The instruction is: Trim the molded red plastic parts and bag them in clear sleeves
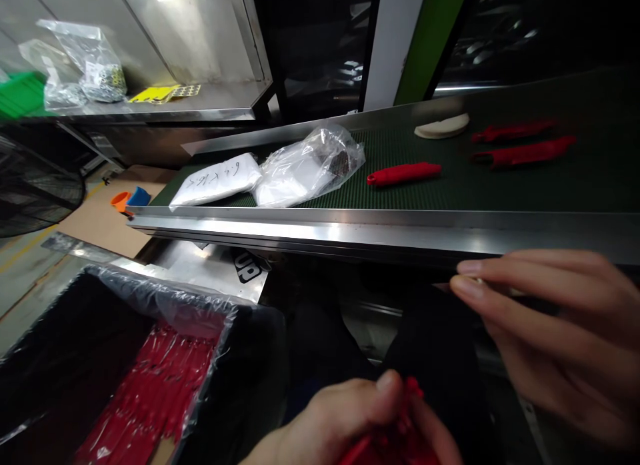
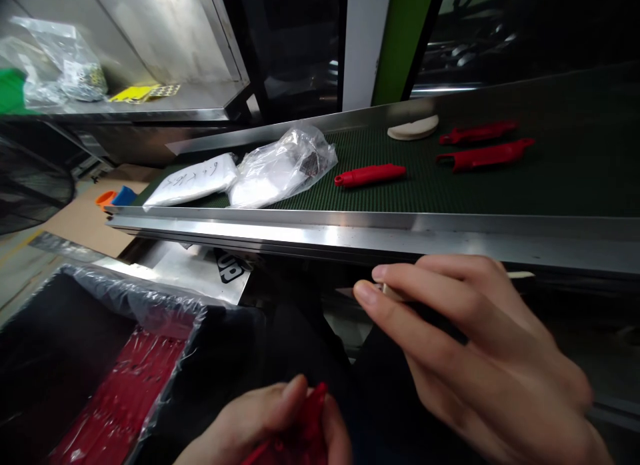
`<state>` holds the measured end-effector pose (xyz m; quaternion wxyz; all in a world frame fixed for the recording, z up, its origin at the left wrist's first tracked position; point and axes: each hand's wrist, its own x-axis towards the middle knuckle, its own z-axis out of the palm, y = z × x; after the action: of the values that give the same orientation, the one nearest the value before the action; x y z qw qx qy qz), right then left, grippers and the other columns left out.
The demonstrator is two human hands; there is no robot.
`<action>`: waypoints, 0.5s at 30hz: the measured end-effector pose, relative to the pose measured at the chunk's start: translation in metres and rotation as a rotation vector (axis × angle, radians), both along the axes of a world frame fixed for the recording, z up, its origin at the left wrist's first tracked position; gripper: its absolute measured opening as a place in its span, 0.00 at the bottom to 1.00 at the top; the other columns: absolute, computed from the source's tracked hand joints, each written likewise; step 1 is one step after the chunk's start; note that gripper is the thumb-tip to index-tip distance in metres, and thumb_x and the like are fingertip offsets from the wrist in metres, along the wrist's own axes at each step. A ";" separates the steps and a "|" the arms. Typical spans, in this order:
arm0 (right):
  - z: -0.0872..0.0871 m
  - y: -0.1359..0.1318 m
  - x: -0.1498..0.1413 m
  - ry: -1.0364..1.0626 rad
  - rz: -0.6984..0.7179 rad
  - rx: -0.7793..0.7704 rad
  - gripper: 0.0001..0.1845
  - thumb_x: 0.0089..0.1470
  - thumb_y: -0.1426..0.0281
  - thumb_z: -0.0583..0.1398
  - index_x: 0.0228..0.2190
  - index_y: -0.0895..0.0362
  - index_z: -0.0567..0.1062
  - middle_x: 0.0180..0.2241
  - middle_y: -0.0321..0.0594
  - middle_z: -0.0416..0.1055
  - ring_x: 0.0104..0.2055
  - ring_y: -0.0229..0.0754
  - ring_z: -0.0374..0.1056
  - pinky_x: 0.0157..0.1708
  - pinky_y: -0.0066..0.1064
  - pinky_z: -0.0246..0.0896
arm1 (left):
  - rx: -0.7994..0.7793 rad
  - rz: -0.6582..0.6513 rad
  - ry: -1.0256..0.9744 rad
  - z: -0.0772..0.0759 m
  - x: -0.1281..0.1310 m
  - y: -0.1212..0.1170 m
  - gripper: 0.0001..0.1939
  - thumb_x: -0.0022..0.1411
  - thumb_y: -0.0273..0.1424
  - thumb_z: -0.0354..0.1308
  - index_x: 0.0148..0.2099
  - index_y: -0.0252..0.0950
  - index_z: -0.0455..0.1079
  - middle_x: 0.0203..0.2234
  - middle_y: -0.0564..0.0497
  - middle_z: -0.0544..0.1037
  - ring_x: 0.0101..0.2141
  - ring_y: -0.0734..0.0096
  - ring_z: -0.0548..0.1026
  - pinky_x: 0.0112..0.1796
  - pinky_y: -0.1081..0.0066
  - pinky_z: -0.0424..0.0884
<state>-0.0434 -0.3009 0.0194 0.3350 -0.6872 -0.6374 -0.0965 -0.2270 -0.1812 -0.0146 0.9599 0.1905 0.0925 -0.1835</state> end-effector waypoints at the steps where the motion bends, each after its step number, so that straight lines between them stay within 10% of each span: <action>1: 0.001 0.000 0.000 0.003 0.002 -0.009 0.35 0.56 0.83 0.58 0.60 0.43 0.63 0.50 0.42 0.68 0.50 0.50 0.66 0.46 0.44 0.65 | -0.019 0.002 0.012 -0.001 -0.001 0.001 0.35 0.62 0.56 0.45 0.35 0.26 0.74 0.18 0.47 0.68 0.17 0.77 0.64 0.20 0.78 0.59; 15: -0.003 -0.006 -0.034 0.142 0.019 -0.076 0.29 0.59 0.77 0.55 0.58 0.41 0.65 0.49 0.38 0.70 0.51 0.49 0.68 0.44 0.41 0.69 | -0.189 0.392 0.068 0.016 0.006 0.019 0.34 0.70 0.46 0.26 0.43 0.30 0.70 0.21 0.45 0.73 0.17 0.73 0.72 0.17 0.78 0.67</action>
<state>-0.0770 -0.3072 0.0160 0.3541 -0.6983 -0.6217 -0.0201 -0.2215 -0.1618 0.0018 0.9872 0.0717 0.1423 -0.0076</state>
